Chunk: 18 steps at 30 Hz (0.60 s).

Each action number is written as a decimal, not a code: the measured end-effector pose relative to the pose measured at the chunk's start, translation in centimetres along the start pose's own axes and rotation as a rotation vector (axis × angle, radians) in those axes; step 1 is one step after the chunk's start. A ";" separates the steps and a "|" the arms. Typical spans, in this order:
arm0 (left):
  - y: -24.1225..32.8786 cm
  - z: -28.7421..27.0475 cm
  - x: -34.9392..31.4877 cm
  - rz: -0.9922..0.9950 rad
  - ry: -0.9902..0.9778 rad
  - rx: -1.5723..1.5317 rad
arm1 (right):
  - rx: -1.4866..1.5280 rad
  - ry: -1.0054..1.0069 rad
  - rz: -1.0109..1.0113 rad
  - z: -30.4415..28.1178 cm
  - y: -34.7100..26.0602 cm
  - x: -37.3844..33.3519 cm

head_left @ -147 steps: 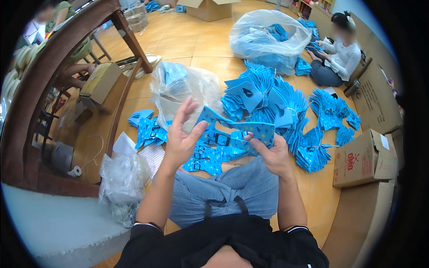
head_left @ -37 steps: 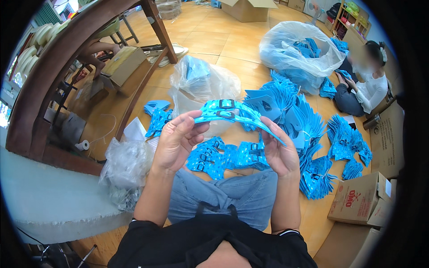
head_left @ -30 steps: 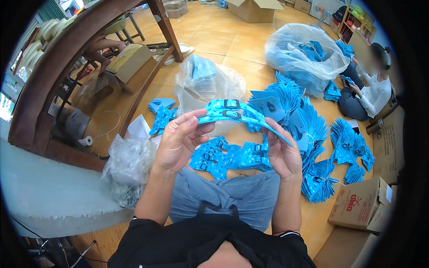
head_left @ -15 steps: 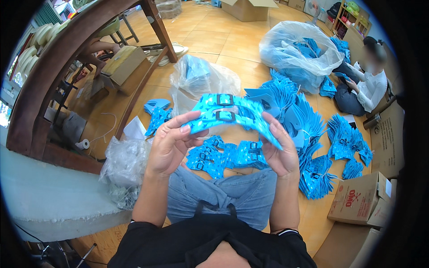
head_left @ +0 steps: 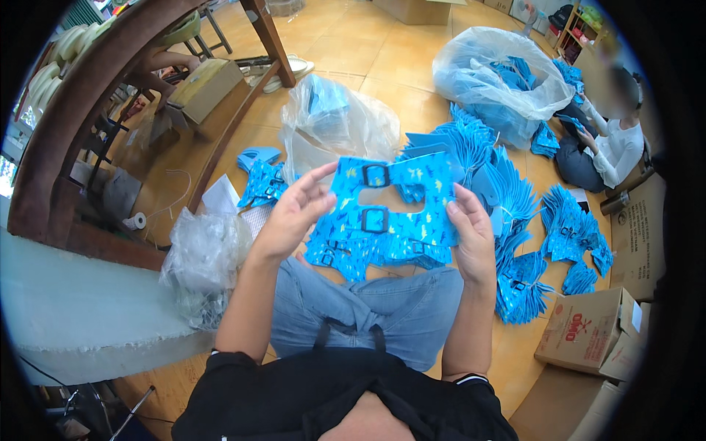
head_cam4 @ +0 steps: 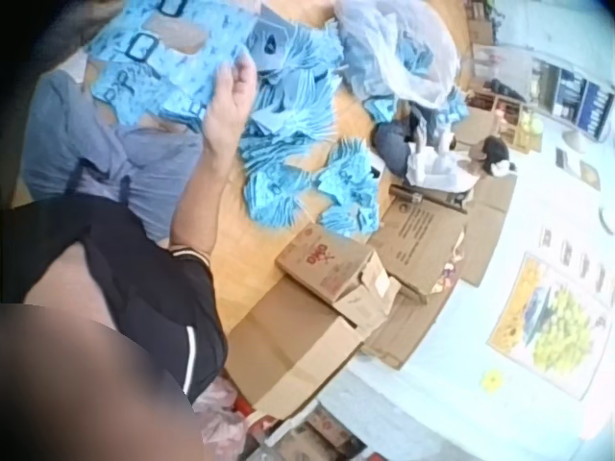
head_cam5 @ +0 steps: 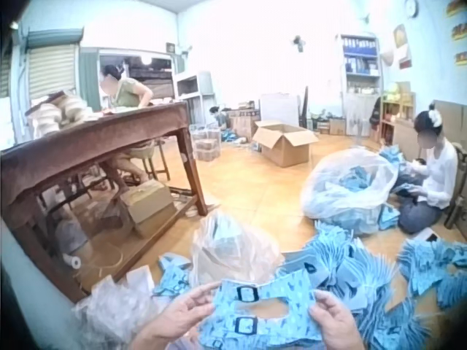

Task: The person sits on the floor and repeatedly picks up blue plastic pieces with buckles, folds them, and places them into a growing stack. The person handles the items one at a time, turning them over and aligning them before stacking.

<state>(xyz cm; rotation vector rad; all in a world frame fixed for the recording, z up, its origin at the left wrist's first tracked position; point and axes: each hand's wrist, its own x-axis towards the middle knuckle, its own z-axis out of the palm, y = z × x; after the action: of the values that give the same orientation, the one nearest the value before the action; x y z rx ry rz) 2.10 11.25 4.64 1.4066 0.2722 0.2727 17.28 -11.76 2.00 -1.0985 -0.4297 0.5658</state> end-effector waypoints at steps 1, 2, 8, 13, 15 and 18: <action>-0.6 -0.2 0.5 -0.107 0.101 0.050 | -0.071 -0.055 0.011 -0.2 0.4 -0.2; -1.4 -0.1 0.9 -0.042 0.049 0.008 | -0.138 -0.088 0.030 -0.4 0.8 -0.4; -6.7 2.6 1.6 0.106 0.033 0.167 | -0.165 0.165 -0.001 -1.1 5.5 -0.8; -7.9 4.1 1.2 0.071 0.113 -0.311 | -0.213 0.283 -0.135 -1.3 9.0 -0.9; -8.8 4.3 1.1 0.054 0.161 -0.274 | -0.171 0.288 -0.112 -1.8 10.1 -1.1; -11.4 3.6 1.0 0.032 0.154 -0.227 | -0.114 0.283 -0.046 -3.1 11.6 -1.7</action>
<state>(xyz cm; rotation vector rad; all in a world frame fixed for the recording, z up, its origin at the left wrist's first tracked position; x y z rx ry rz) 4.60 6.59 -6.17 1.1682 0.3342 0.4263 15.28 -11.08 -9.99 -1.2538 -0.2415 0.3411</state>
